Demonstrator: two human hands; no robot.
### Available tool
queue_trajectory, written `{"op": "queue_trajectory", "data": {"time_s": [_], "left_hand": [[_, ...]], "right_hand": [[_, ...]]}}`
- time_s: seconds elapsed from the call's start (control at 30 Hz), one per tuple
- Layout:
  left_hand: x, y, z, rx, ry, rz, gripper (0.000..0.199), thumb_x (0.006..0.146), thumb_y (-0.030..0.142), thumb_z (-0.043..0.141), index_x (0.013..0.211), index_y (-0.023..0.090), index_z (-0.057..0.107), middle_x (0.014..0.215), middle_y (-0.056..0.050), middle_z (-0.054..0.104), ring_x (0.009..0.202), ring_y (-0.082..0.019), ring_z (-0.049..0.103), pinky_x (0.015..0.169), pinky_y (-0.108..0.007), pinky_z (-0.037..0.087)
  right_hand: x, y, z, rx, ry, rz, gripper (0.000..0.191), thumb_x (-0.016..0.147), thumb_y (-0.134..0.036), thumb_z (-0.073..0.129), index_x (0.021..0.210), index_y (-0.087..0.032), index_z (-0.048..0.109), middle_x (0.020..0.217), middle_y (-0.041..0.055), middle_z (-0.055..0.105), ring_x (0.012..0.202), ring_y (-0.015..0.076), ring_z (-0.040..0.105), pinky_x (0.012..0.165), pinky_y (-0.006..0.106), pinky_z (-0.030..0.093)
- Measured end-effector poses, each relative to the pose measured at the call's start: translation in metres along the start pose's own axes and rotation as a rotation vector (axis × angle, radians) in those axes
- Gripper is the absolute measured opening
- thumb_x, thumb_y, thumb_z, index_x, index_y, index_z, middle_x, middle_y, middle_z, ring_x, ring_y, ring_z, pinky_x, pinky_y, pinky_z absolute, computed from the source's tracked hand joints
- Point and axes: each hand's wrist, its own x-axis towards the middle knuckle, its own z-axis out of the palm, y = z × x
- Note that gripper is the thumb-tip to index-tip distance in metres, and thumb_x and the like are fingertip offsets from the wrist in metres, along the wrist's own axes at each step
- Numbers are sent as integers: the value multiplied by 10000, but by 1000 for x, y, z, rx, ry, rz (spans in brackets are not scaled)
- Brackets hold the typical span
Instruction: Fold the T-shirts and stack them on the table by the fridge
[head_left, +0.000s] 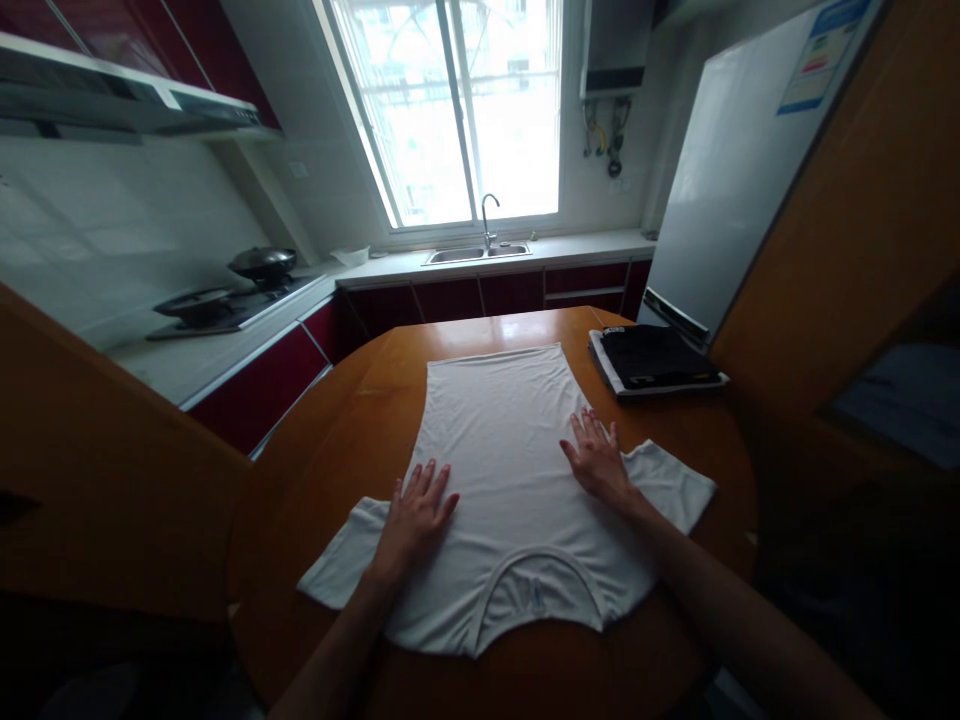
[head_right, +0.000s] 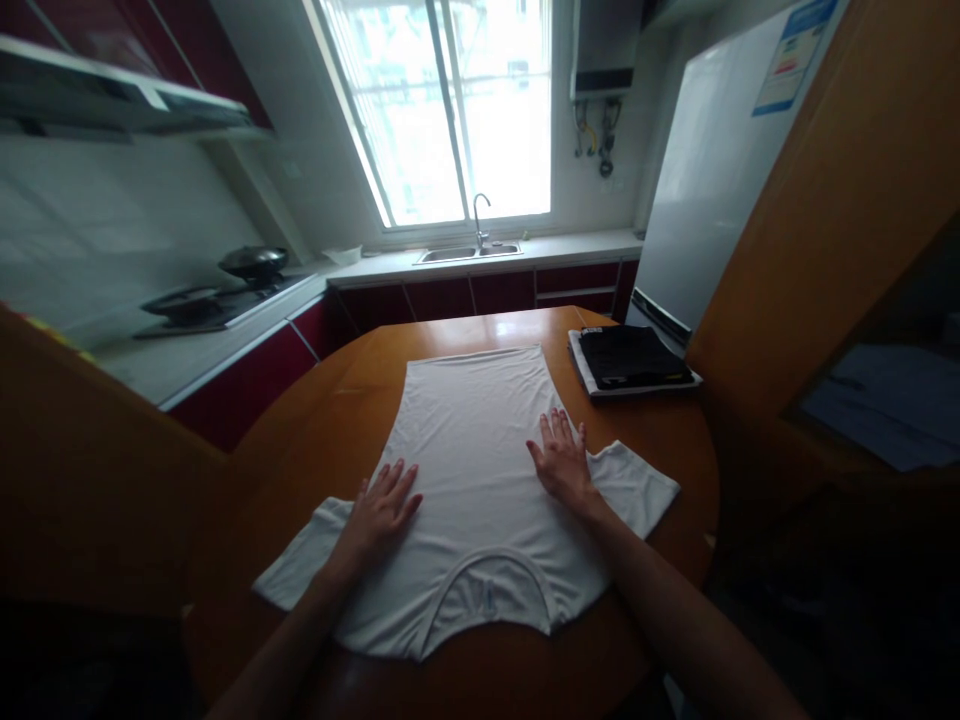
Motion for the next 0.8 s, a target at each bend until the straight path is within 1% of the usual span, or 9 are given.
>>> {"op": "queue_trajectory", "data": {"time_s": [0.13, 0.17, 0.23, 0.33, 0.43, 0.53, 0.6, 0.7, 0.8], "left_hand": [[1, 1, 1, -6, -9, -1, 574, 1014, 489, 414, 1506, 198, 474, 1609, -138, 346, 1495, -351, 298, 1187, -613, 230], [1, 1, 1, -13, -7, -2, 570, 1012, 486, 417, 1500, 200, 481, 1607, -136, 350, 1494, -350, 300, 1187, -615, 228], [1, 2, -1, -47, 8, -14, 548, 1012, 474, 412, 1485, 209, 498, 1594, -132, 381, 1489, -337, 318, 1187, -611, 236], [2, -8, -13, -150, 118, -85, 509, 1022, 437, 371, 1453, 211, 520, 1556, -118, 454, 1466, -297, 370, 1192, -567, 275], [-4, -37, -32, -277, 298, -223, 482, 996, 405, 376, 1366, 175, 582, 1421, -130, 589, 1344, -266, 523, 1149, -468, 393], [-31, -73, -50, -300, 454, -432, 441, 936, 398, 440, 1247, 163, 647, 1235, -141, 676, 1167, -271, 633, 1052, -416, 487], [-58, -90, -55, -245, 500, -573, 425, 911, 420, 472, 1185, 165, 673, 1144, -141, 691, 1088, -286, 654, 994, -413, 513], [-100, -97, -52, -143, 452, -714, 447, 893, 484, 505, 1118, 149, 696, 1029, -146, 690, 987, -305, 665, 924, -417, 526], [-126, -88, -46, -65, 362, -787, 438, 900, 522, 524, 1067, 160, 706, 1022, -150, 679, 981, -320, 650, 911, -427, 509]], "right_hand": [[-4, 5, 0, 4, -113, 7, 632, 1045, -457, 315, 1563, -95, 318, 1645, 191, 242, 1541, 285, 141, 1208, 590, 33], [-4, 6, 0, 9, -115, 3, 629, 1044, -454, 321, 1560, -94, 326, 1642, 192, 250, 1540, 287, 147, 1207, 594, 35], [-3, 7, 0, 36, -57, 6, 615, 1042, -443, 320, 1550, -98, 347, 1639, 185, 265, 1536, 289, 160, 1208, 596, 51], [-1, 10, 1, 108, 54, 24, 584, 1039, -426, 296, 1515, -108, 413, 1618, 177, 324, 1523, 289, 207, 1207, 589, 111], [1, 15, 4, 186, 124, 24, 559, 1028, -432, 287, 1454, -133, 491, 1578, 168, 401, 1498, 291, 276, 1195, 587, 176], [2, 21, 8, 240, 191, 13, 546, 1013, -445, 296, 1372, -136, 567, 1522, 177, 473, 1457, 304, 352, 1178, 580, 240], [3, 26, 11, 263, 230, -5, 543, 999, -457, 316, 1317, -126, 607, 1464, 190, 527, 1412, 308, 415, 1163, 545, 299], [5, 31, 15, 286, 267, -45, 532, 976, -473, 353, 1255, -126, 644, 1373, 191, 590, 1327, 310, 499, 1123, 497, 380], [5, 33, 18, 311, 282, -78, 530, 963, -477, 374, 1232, -117, 656, 1321, 191, 617, 1269, 320, 540, 1099, 490, 413]]}}
